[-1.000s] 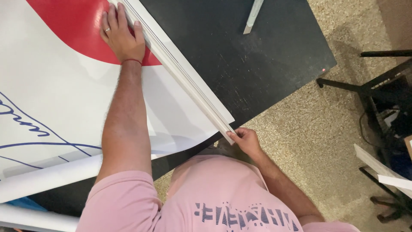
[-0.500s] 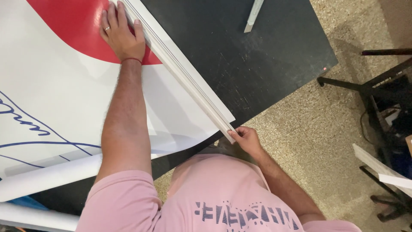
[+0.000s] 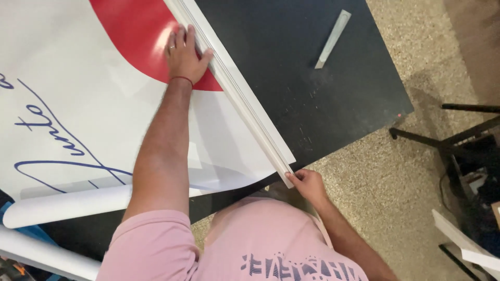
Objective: The person aligns a large printed banner on a table, trims the edges with a utility knife, and rolls the banner around a white tube. They then secure the rolled banner with tape and write on it with a marker.
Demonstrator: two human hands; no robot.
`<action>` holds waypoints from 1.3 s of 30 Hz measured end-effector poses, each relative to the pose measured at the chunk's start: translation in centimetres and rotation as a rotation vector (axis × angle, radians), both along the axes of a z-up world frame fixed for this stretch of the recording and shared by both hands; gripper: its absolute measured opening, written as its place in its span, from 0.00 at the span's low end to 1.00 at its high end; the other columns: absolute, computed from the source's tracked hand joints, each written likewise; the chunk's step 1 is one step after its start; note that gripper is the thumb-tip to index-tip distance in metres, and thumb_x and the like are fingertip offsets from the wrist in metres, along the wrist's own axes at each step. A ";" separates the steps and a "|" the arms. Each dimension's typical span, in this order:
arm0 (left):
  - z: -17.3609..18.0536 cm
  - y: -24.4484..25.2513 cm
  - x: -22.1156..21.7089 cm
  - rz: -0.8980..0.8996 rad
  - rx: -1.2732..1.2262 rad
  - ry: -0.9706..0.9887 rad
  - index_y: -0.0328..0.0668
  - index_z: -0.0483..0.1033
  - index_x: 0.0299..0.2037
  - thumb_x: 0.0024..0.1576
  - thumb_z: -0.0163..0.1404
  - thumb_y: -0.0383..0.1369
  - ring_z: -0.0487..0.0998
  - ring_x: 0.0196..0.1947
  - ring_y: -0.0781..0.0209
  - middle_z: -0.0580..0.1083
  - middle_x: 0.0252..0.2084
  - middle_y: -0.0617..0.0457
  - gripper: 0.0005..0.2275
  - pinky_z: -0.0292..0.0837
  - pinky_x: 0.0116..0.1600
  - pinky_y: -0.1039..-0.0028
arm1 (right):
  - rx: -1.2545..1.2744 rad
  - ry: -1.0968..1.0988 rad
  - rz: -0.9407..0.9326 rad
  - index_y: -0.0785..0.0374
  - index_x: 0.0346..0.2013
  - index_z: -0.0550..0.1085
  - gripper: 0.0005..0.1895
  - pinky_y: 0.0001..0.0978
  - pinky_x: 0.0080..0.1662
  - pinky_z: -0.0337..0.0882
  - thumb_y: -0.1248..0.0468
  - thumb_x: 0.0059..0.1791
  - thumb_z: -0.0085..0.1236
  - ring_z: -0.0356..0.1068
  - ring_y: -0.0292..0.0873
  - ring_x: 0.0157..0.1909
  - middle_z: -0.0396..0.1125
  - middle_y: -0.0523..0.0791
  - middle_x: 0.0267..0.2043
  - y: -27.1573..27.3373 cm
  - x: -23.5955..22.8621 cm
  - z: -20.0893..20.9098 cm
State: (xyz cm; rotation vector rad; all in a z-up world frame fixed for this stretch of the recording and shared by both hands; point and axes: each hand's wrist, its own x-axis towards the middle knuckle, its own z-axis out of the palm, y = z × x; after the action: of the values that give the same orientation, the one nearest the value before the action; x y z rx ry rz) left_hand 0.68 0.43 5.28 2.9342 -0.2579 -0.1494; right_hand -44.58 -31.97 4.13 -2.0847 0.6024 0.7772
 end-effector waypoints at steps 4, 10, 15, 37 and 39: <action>6.8 -1.9 -0.1 -0.015 0.104 0.451 0.45 0.32 0.88 0.49 0.67 0.70 0.31 0.89 0.33 0.34 0.91 0.38 0.68 0.34 0.86 0.41 | -0.083 0.064 0.098 0.55 0.18 0.70 0.32 0.43 0.36 0.59 0.36 0.56 0.62 0.67 0.42 0.27 0.68 0.42 0.20 0.1 0.7 0.7; 7.1 -3.4 0.8 0.033 0.251 0.566 0.43 0.28 0.88 0.43 0.74 0.68 0.30 0.89 0.32 0.30 0.91 0.37 0.75 0.39 0.85 0.35 | -0.252 0.303 0.386 0.50 0.58 0.83 0.26 0.36 0.54 0.82 0.37 0.59 0.57 0.83 0.41 0.50 0.84 0.41 0.51 -3.4 13.0 12.0; 1.5 -3.1 1.6 -0.013 0.326 0.394 0.41 0.44 0.87 0.29 0.75 0.71 0.40 0.88 0.37 0.44 0.88 0.39 0.77 0.42 0.81 0.21 | -0.908 -0.757 0.447 0.50 0.66 0.82 0.20 0.37 0.54 0.78 0.55 0.59 0.72 0.83 0.43 0.55 0.80 0.39 0.52 -14.5 25.4 2.7; 2.9 1.9 2.9 -0.092 0.014 0.206 0.47 0.68 0.74 0.46 0.58 0.76 0.64 0.79 0.42 0.63 0.79 0.43 0.52 0.60 0.76 0.35 | -0.101 -0.407 0.117 0.57 0.43 0.77 0.19 0.50 0.41 0.73 0.47 0.53 0.71 0.79 0.54 0.42 0.75 0.48 0.36 5.7 21.8 -4.2; 2.6 2.6 6.1 -0.071 0.014 0.197 0.51 0.80 0.65 0.60 0.55 0.70 0.75 0.70 0.42 0.74 0.71 0.46 0.36 0.71 0.70 0.44 | -0.152 -0.494 0.159 0.55 0.40 0.76 0.20 0.47 0.41 0.72 0.44 0.52 0.69 0.76 0.47 0.40 0.74 0.43 0.38 6.6 19.0 -5.1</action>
State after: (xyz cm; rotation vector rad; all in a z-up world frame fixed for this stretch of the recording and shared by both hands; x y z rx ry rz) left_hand 6.76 2.99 7.91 2.8979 -0.3323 -0.4487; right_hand -25.55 -25.40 -1.02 -2.3697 0.2299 0.2818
